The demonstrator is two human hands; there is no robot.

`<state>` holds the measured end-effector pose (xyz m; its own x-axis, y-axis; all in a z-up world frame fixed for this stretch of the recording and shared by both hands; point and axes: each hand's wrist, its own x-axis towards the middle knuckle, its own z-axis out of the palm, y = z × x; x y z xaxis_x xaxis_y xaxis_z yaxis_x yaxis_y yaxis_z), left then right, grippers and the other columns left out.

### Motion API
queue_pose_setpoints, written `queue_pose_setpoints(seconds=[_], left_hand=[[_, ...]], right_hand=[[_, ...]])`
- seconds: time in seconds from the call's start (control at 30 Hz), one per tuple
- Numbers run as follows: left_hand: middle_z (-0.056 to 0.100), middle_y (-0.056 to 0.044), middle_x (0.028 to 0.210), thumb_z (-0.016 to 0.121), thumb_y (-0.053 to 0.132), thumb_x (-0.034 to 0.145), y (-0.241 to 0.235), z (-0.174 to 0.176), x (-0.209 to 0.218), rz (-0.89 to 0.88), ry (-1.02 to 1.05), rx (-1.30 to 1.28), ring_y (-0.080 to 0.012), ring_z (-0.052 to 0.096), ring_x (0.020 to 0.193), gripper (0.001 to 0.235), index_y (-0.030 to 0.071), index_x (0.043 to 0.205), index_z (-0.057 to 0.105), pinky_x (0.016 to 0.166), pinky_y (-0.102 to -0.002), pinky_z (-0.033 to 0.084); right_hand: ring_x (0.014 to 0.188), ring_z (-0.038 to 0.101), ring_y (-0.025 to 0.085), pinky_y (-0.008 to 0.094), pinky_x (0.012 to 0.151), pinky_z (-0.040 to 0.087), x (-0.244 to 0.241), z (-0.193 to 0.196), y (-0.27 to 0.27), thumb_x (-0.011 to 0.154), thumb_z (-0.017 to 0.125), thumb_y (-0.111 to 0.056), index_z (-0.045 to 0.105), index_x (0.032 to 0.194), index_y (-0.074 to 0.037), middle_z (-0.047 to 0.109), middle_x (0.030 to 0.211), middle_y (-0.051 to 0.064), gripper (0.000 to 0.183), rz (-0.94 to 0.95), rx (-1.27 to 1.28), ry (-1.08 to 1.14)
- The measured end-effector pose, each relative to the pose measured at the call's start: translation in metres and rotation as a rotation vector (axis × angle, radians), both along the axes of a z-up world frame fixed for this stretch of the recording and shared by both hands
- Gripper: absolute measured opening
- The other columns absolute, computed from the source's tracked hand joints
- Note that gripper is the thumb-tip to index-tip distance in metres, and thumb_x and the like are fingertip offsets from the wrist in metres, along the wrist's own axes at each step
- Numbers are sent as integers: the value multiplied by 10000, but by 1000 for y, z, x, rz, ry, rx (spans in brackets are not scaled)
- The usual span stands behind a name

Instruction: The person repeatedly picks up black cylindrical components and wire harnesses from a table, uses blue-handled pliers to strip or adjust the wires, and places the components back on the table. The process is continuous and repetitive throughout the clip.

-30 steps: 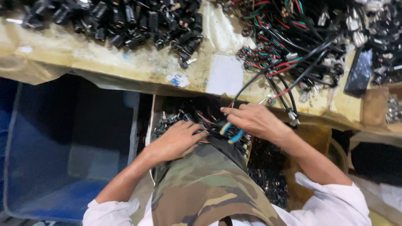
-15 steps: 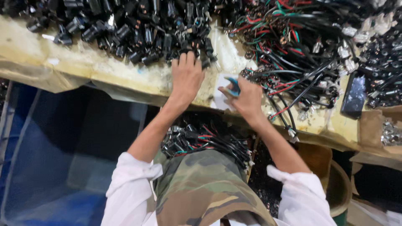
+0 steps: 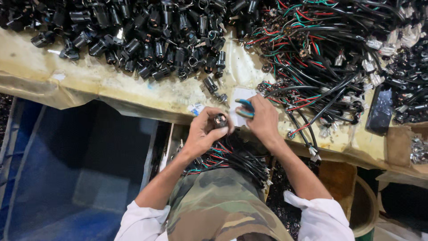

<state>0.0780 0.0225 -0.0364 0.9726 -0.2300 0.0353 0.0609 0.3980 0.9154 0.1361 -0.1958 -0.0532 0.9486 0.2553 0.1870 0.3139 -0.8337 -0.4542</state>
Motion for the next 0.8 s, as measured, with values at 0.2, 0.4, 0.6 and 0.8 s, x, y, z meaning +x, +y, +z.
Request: queue_pose_setpoints(seconds=[0.2,0.4,0.6,0.8], left_hand=[[617,-37,989,711,118,858,1,1,-15,-134,-171,180,-136,584,879,277,34,1118,665,785,-284,506],[654,-126,827,749,205,781,0,16,-19,-342,-499,363,-255,651,714,286,32,998,682,667,-344,509],[614,-126,651,847,306,808,-9,11,-32,-595,-477,541,-265,619,572,307,40,800,695,581,-351,494],[669,-106,710,828,245,742,-9,6,-43,-358,-359,365,-201,712,641,279,51,910,720,619,-306,529]], right_hand=[[755,680,245,359,676,528,-25,70,-10,797,815,-76,676,901,-75,664,844,63,174,232,400,-16],[873,696,272,371,759,546,-43,127,-14,749,767,-106,678,968,-61,678,944,90,240,706,508,218],[822,688,240,342,707,542,-36,115,0,804,824,-128,679,914,-61,683,889,70,195,811,539,506],[841,683,240,340,739,549,-62,102,-6,864,756,-106,666,958,-77,656,931,66,134,706,695,416]])
